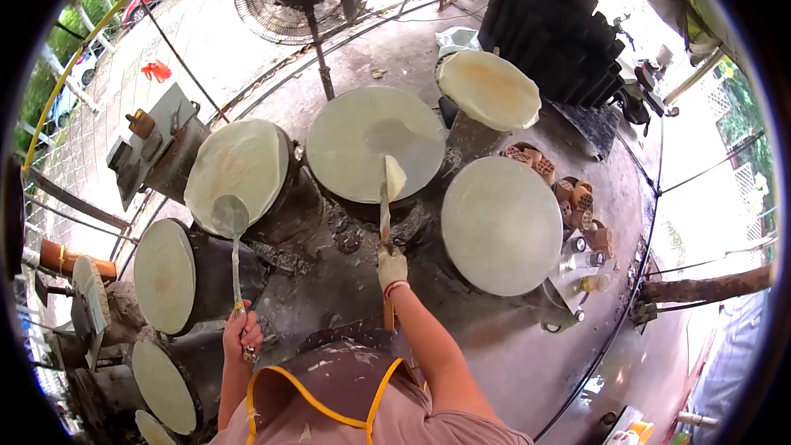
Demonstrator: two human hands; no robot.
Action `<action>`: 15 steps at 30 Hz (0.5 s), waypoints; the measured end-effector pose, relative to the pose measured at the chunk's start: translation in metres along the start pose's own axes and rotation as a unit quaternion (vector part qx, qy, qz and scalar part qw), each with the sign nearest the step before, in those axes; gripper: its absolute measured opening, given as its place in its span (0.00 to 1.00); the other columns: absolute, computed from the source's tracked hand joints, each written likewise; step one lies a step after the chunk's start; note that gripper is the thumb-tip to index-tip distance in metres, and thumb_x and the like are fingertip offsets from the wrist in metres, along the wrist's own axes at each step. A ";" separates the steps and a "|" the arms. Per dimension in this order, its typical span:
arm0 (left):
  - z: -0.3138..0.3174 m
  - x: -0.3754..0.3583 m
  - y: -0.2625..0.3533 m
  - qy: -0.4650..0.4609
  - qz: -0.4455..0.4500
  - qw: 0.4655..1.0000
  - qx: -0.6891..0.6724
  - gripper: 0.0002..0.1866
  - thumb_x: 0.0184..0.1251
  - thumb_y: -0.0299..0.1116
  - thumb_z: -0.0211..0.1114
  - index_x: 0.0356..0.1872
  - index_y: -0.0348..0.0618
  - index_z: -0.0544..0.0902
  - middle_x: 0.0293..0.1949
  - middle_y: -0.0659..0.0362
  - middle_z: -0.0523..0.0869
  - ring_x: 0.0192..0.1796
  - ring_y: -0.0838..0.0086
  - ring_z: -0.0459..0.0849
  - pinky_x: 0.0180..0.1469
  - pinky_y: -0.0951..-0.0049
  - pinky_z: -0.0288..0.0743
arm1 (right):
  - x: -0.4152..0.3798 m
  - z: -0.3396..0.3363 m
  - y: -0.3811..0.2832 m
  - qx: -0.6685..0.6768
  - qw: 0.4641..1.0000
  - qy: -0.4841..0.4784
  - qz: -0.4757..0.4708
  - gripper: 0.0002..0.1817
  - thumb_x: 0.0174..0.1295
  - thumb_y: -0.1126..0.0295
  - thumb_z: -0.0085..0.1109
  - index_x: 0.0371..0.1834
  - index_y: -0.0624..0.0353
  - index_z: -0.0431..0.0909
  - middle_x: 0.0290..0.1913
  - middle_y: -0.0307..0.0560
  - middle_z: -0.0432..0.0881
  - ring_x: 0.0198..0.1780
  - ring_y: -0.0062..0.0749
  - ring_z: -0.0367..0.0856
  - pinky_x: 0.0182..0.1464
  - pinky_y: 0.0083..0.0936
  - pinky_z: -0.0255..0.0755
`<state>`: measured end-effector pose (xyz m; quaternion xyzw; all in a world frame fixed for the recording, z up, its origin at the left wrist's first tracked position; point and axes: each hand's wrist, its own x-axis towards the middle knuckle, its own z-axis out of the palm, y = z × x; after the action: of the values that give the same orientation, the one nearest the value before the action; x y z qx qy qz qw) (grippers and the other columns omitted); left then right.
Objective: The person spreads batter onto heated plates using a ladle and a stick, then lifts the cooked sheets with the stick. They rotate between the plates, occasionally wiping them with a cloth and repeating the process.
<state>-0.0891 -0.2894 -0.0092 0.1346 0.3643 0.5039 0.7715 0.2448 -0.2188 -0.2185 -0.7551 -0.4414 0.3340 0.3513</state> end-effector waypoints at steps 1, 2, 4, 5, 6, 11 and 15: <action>0.011 0.000 -0.011 -0.011 -0.007 1.000 -0.012 0.13 0.70 0.27 0.47 0.54 0.42 0.69 0.24 0.62 0.68 0.14 0.85 0.61 0.18 0.81 0.60 | 0.005 -0.026 -0.003 -0.172 0.981 -0.005 -0.092 0.13 0.61 0.72 0.49 0.47 0.63 0.76 0.35 0.62 0.79 0.37 0.51 0.81 0.37 0.36 0.76; 0.025 0.002 -0.020 -0.010 -0.010 1.000 -0.014 0.13 0.70 0.28 0.47 0.54 0.42 0.69 0.24 0.62 0.68 0.15 0.85 0.62 0.18 0.81 0.61 | 0.014 -0.045 -0.008 -0.237 0.963 -0.005 -0.127 0.13 0.61 0.73 0.48 0.47 0.64 0.76 0.36 0.62 0.79 0.38 0.51 0.80 0.37 0.36 0.75; 0.052 0.005 -0.038 -0.006 -0.015 1.000 -0.016 0.13 0.71 0.29 0.47 0.54 0.43 0.69 0.25 0.62 0.68 0.16 0.84 0.62 0.19 0.81 0.62 | 0.016 -0.059 0.000 -0.204 0.972 -0.032 -0.116 0.12 0.62 0.71 0.48 0.45 0.65 0.76 0.35 0.63 0.79 0.39 0.52 0.80 0.38 0.38 0.75; 0.061 0.005 -0.046 -0.016 -0.019 0.999 -0.021 0.13 0.71 0.29 0.48 0.54 0.43 0.69 0.26 0.62 0.68 0.17 0.84 0.63 0.20 0.80 0.62 | 0.015 -0.062 0.009 -0.158 0.982 -0.052 -0.091 0.13 0.62 0.69 0.48 0.42 0.66 0.76 0.35 0.63 0.79 0.39 0.53 0.80 0.39 0.40 0.74; 0.070 0.008 -0.055 -0.029 -0.022 0.999 -0.026 0.13 0.71 0.29 0.48 0.54 0.43 0.69 0.26 0.62 0.67 0.17 0.83 0.63 0.20 0.80 0.62 | 0.005 -0.069 0.009 -0.084 0.992 -0.081 -0.038 0.13 0.61 0.67 0.48 0.38 0.66 0.76 0.33 0.63 0.79 0.37 0.53 0.80 0.38 0.42 0.74; 0.101 0.019 -0.081 -0.056 -0.045 0.997 -0.023 0.13 0.70 0.29 0.49 0.54 0.44 0.68 0.28 0.61 0.67 0.20 0.80 0.64 0.22 0.78 0.63 | 0.076 -0.119 -0.018 -0.048 0.997 0.001 0.054 0.21 0.65 0.54 0.45 0.42 0.64 0.77 0.38 0.67 0.79 0.43 0.61 0.76 0.42 0.48 0.70; 0.115 0.027 -0.085 -0.050 -0.054 0.997 -0.027 0.14 0.70 0.29 0.50 0.54 0.43 0.68 0.29 0.60 0.67 0.23 0.79 0.65 0.22 0.78 0.63 | 0.064 -0.109 0.013 -0.058 0.987 -0.090 -0.119 0.19 0.64 0.58 0.45 0.42 0.63 0.77 0.38 0.67 0.78 0.44 0.58 0.77 0.45 0.45 0.70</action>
<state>0.0546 -0.2856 0.0106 0.1183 0.3183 0.4636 0.8184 0.3634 -0.1916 -0.1835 -0.6831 -0.5764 0.3302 0.3033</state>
